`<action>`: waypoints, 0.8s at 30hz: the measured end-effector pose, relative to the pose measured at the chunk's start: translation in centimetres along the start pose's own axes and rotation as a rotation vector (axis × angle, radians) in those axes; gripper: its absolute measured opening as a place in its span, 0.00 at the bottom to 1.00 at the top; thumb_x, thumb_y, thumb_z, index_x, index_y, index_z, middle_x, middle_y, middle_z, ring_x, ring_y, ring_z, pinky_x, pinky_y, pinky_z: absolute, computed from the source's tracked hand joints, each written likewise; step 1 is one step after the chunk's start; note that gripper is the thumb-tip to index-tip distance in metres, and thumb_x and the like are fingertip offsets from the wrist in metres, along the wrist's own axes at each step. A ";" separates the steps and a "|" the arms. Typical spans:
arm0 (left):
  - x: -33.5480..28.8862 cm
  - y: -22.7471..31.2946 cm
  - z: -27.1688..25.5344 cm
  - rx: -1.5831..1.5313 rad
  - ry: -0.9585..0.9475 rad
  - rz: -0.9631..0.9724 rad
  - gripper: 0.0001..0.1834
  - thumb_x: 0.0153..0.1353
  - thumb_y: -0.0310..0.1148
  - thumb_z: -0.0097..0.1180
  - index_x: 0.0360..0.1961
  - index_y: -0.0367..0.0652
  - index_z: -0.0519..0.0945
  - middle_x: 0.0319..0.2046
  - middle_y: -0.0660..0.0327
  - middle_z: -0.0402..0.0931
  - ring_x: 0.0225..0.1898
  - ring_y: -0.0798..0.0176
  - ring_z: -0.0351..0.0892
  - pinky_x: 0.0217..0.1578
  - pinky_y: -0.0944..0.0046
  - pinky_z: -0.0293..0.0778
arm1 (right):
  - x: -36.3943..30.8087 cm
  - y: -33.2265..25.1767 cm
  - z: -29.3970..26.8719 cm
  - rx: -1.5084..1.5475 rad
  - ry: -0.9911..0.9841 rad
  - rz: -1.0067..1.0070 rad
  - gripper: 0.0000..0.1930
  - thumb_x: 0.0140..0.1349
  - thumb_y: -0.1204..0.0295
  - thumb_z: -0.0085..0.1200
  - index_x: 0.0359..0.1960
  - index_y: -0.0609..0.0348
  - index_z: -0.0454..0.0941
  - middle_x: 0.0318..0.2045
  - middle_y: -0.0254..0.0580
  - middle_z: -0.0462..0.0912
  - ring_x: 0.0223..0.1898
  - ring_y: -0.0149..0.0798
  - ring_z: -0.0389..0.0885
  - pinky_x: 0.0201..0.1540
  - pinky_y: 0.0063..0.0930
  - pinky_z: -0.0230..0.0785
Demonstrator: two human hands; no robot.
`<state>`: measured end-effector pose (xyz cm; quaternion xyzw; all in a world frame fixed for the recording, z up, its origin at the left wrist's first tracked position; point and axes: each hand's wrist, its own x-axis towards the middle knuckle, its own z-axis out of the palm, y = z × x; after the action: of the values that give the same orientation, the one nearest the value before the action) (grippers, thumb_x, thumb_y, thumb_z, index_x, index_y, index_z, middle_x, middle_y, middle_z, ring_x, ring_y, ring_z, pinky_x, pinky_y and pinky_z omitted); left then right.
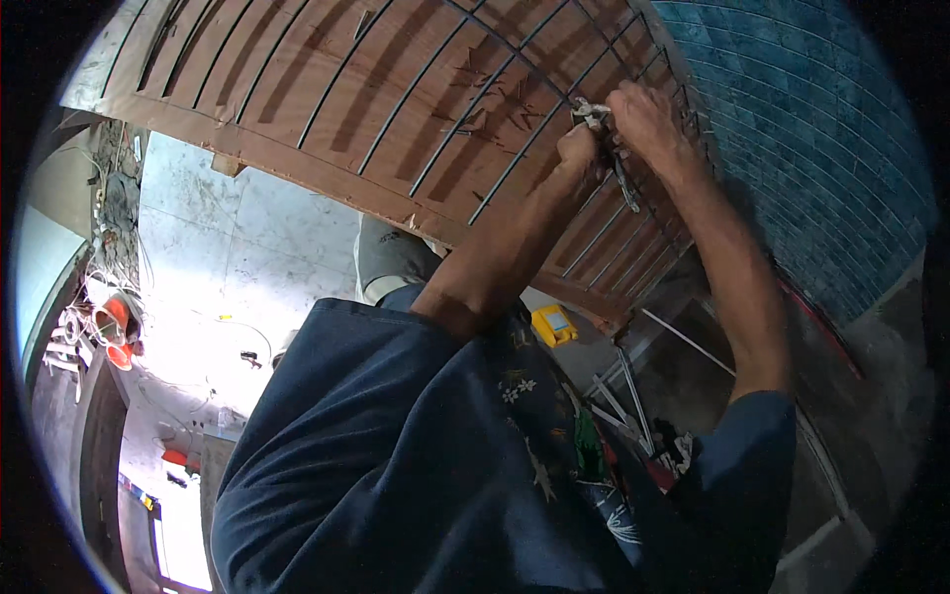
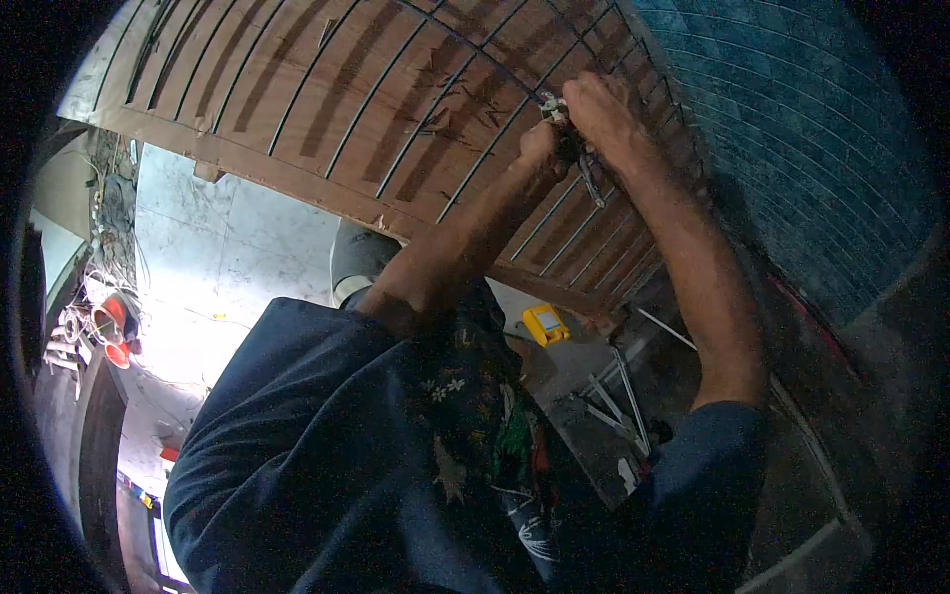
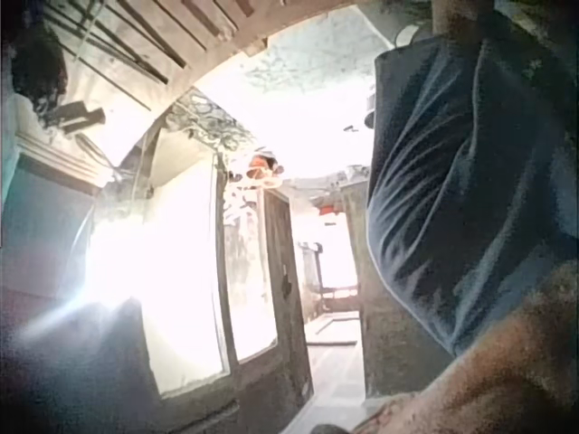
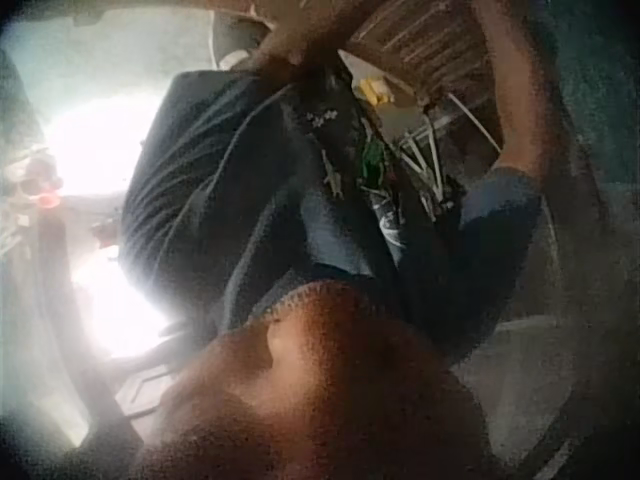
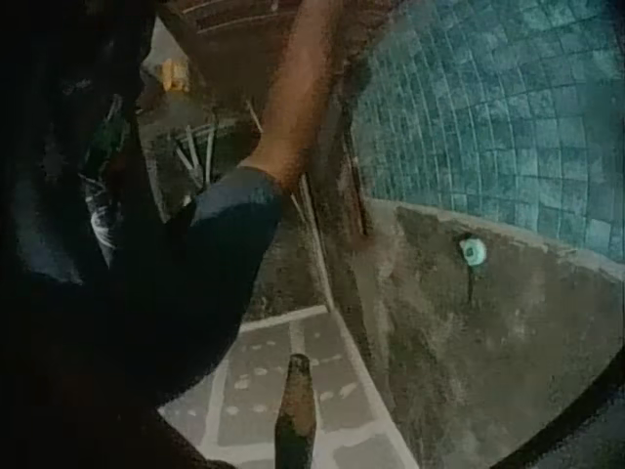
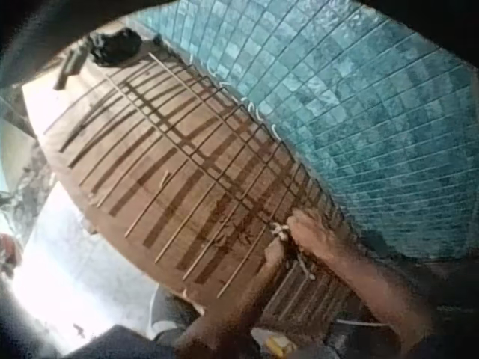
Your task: The person connects metal rods into a grid pattern using wire, tightening the connections with pliers and by hand.
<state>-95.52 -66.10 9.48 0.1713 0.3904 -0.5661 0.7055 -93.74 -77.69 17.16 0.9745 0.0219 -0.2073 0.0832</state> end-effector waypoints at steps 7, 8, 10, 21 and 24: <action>2.8 -1.6 -1.0 0.206 0.267 0.219 0.09 0.64 0.31 0.55 0.42 0.38 0.79 0.34 0.55 0.80 0.38 0.58 0.82 0.38 0.56 0.79 | -0.5 -0.2 -1.5 0.124 -0.021 0.006 0.07 0.59 0.71 0.54 0.27 0.57 0.81 0.29 0.53 0.80 0.35 0.56 0.82 0.35 0.47 0.75; 3.8 -1.0 -2.2 0.184 0.144 0.161 0.10 0.62 0.31 0.59 0.43 0.40 0.79 0.35 0.58 0.81 0.38 0.61 0.82 0.37 0.59 0.79 | 0.0 -0.1 -1.3 0.116 -0.015 0.007 0.06 0.59 0.70 0.55 0.28 0.58 0.81 0.29 0.53 0.79 0.35 0.57 0.82 0.35 0.47 0.75; 5.6 -1.3 -4.2 0.598 -0.035 0.334 0.10 0.63 0.31 0.58 0.44 0.41 0.79 0.36 0.59 0.82 0.39 0.63 0.82 0.38 0.61 0.78 | 0.6 -0.2 -0.4 0.121 -0.067 0.056 0.06 0.59 0.70 0.57 0.30 0.59 0.81 0.31 0.53 0.79 0.38 0.58 0.81 0.38 0.48 0.74; 8.0 0.8 -1.0 -0.133 0.204 -0.147 0.09 0.61 0.34 0.55 0.38 0.40 0.77 0.30 0.59 0.77 0.27 0.56 0.77 0.25 0.51 0.74 | -2.1 -6.1 -5.1 -0.554 -0.401 0.108 0.27 0.61 0.63 0.58 0.60 0.62 0.70 0.49 0.56 0.76 0.54 0.57 0.73 0.57 0.55 0.64; 8.0 1.1 -1.6 -0.250 0.127 -0.217 0.07 0.60 0.31 0.55 0.35 0.39 0.76 0.28 0.59 0.74 0.26 0.58 0.74 0.22 0.50 0.69 | -1.4 -5.5 -4.3 -0.384 -0.384 0.185 0.24 0.58 0.68 0.60 0.56 0.62 0.74 0.46 0.53 0.79 0.52 0.52 0.76 0.55 0.54 0.68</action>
<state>-94.64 -69.99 2.25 0.0744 0.5176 -0.5739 0.6302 -93.75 -71.54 20.76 0.8816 -0.0443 -0.3718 0.2873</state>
